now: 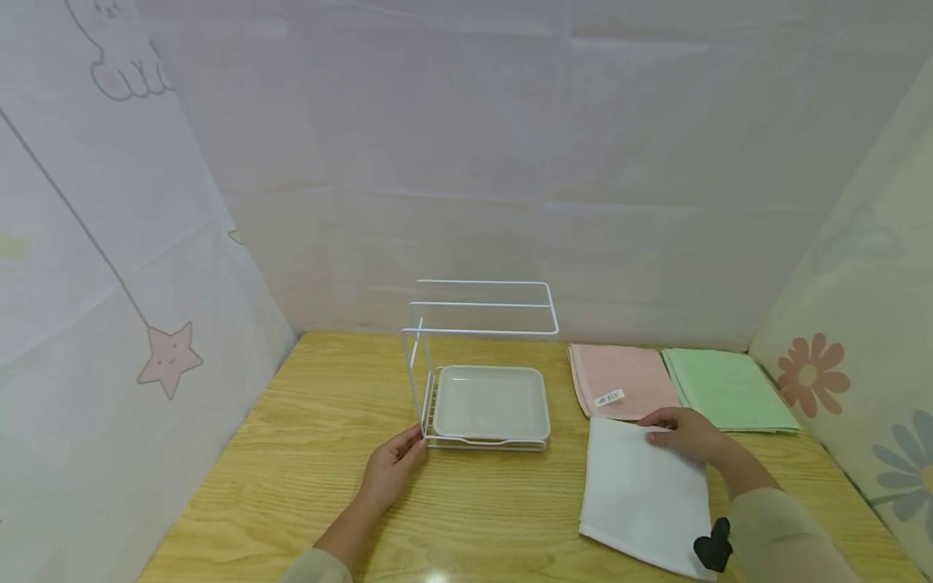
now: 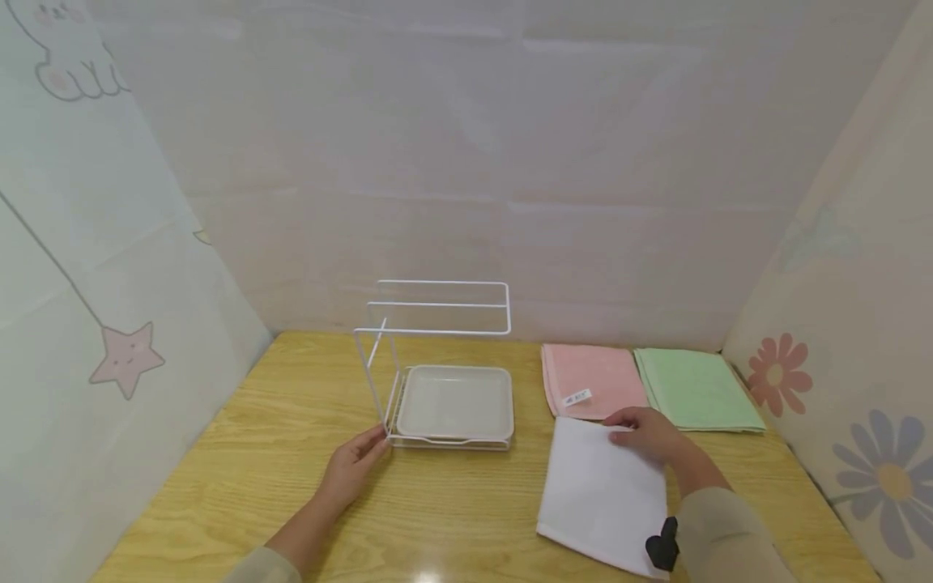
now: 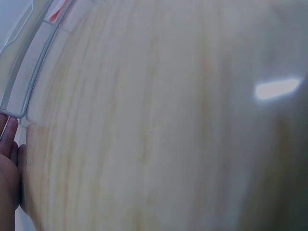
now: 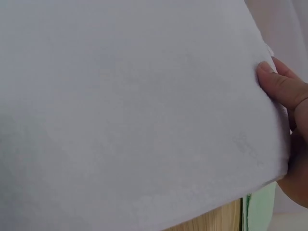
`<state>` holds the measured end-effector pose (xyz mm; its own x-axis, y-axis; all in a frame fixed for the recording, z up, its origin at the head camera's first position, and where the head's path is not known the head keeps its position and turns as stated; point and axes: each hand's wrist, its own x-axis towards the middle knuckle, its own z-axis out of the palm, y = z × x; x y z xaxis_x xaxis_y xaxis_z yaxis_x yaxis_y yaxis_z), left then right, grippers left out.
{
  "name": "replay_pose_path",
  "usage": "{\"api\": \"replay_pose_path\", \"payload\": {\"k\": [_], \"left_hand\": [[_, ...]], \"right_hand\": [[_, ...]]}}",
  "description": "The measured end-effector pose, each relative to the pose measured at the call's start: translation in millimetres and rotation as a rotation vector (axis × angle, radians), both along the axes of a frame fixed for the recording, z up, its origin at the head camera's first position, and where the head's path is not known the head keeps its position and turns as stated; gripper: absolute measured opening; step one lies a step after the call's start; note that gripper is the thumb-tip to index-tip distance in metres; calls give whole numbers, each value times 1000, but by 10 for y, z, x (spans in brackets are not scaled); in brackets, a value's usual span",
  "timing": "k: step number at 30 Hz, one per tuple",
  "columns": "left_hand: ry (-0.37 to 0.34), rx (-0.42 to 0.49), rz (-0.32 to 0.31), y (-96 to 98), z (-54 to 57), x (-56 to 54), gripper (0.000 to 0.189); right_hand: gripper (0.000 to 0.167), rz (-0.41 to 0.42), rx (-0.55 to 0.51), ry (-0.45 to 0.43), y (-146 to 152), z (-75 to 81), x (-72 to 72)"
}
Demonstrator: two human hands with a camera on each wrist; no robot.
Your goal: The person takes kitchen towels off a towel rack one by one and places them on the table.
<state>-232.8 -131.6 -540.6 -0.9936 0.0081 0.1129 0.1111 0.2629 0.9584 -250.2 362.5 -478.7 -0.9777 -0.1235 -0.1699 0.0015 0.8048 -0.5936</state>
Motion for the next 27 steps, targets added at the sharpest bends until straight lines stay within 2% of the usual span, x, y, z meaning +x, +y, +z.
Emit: {"api": "replay_pose_path", "payload": {"k": [4,5,7,11,13,17,21,24,27], "left_hand": [[0,-5,2,35,216,111,34],[-4,-6,5,40,228,113,34],[6,-6,9,33,189,96,34],[9,13,8,5,-8,1,37],[11,32,3,-2,-33,-9,38],[16,27,4,-13,-71,-33,38],[17,16,14,-24,-92,-52,36],[13,15,12,-29,-102,-64,36],[16,6,12,-39,-122,-80,36]], "right_hand": [[31,-23,-1,16,19,-83,-78],[32,-24,-5,22,24,-103,-90],[32,-35,-13,33,28,-136,-100],[38,-53,-21,56,18,-169,-82],[42,-62,-27,72,9,-157,-52],[55,-80,-10,106,-22,-100,71],[64,-89,23,152,-89,-85,266],[62,-102,38,220,-194,-109,433],[56,-148,116,259,-385,-106,605]]}}
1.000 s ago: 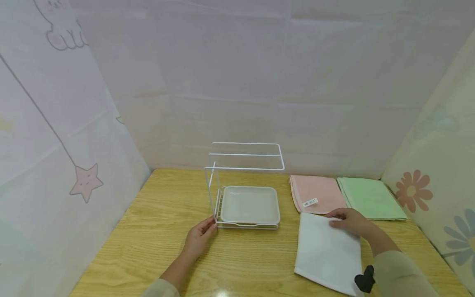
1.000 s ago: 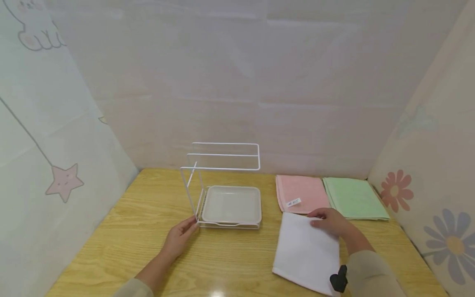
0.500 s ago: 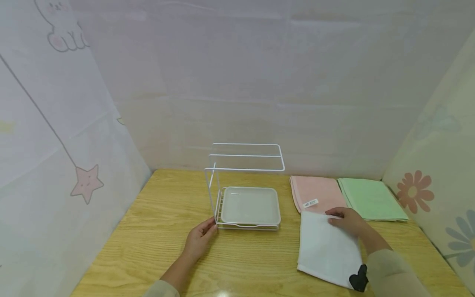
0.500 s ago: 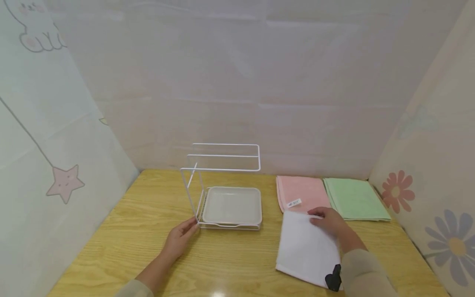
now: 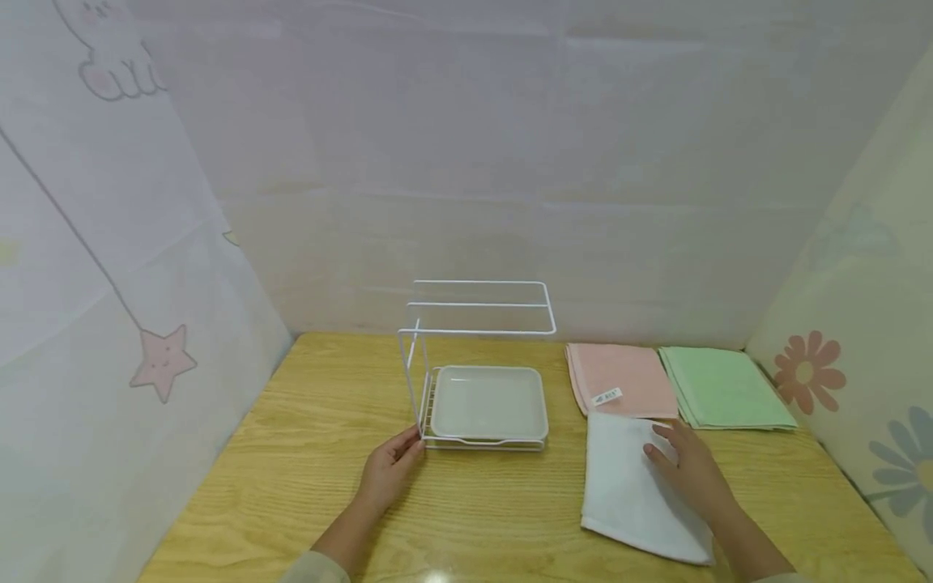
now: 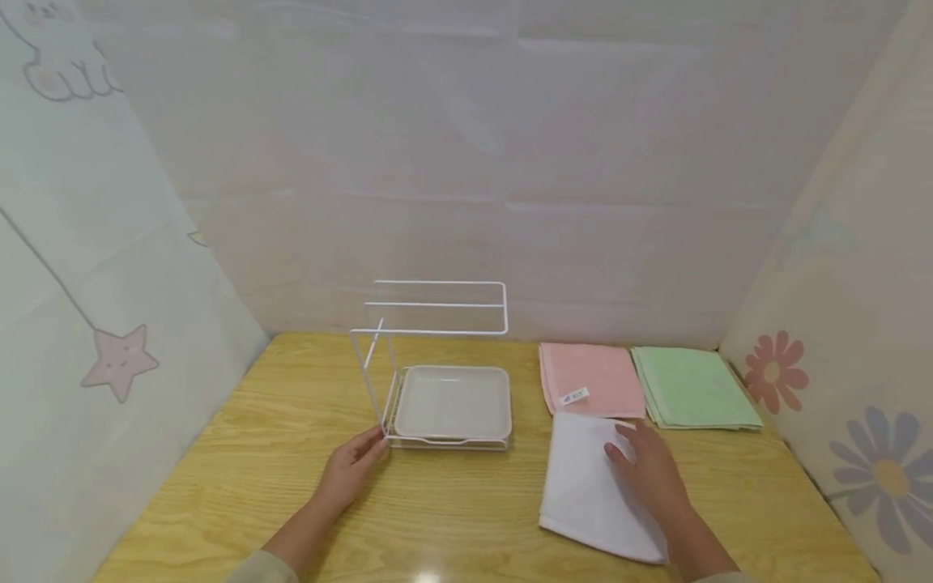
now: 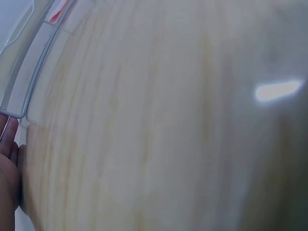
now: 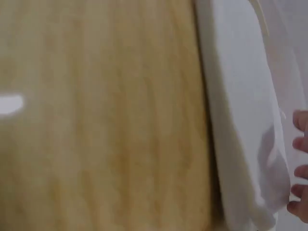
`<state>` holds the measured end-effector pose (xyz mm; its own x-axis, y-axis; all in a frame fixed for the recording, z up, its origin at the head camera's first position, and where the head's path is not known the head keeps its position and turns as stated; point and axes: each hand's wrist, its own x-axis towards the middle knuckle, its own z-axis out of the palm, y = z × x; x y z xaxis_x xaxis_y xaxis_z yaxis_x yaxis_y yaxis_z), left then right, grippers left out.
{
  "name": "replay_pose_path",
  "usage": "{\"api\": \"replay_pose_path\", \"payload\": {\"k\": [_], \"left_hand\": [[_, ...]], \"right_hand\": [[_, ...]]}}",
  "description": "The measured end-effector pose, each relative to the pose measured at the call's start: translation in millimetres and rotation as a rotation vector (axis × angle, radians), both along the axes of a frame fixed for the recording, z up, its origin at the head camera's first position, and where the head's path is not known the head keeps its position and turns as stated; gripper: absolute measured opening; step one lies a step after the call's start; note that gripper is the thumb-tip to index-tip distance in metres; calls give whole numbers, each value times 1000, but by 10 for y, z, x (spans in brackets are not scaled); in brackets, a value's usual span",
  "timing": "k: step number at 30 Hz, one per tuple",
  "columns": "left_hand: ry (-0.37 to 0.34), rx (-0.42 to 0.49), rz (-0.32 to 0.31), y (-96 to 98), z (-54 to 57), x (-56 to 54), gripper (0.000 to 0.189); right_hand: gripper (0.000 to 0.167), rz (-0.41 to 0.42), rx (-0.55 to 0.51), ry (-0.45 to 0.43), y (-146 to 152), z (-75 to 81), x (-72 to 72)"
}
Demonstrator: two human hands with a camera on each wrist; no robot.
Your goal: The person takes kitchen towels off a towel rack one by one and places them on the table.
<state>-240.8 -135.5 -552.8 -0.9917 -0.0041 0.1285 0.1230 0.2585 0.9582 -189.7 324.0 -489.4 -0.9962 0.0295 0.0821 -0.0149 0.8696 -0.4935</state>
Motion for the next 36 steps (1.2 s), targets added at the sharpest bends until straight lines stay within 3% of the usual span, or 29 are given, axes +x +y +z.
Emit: {"api": "replay_pose_path", "payload": {"k": [2,5,10,13,23,32,36], "left_hand": [[7,2,1,-8,-6,-8,36],[12,11,5,-17,-7,-15,36],[10,13,14,-17,6,-9,34],[-3,18,21,-17,17,-10,34],[19,-4,17,-15,-9,-25,35],[5,24,14,-33,22,-5,37],[-46,46,2,-50,71,22,43]], "right_hand": [[54,-47,85,3,-151,-4,103],[62,-97,146,-74,-368,-35,228],[93,-126,81,-206,-557,-200,301],[102,-125,68,-228,-567,-294,292],[84,-15,183,-55,-319,-456,274],[81,20,181,-17,-280,-450,250],[78,19,186,30,-302,-380,213]]}}
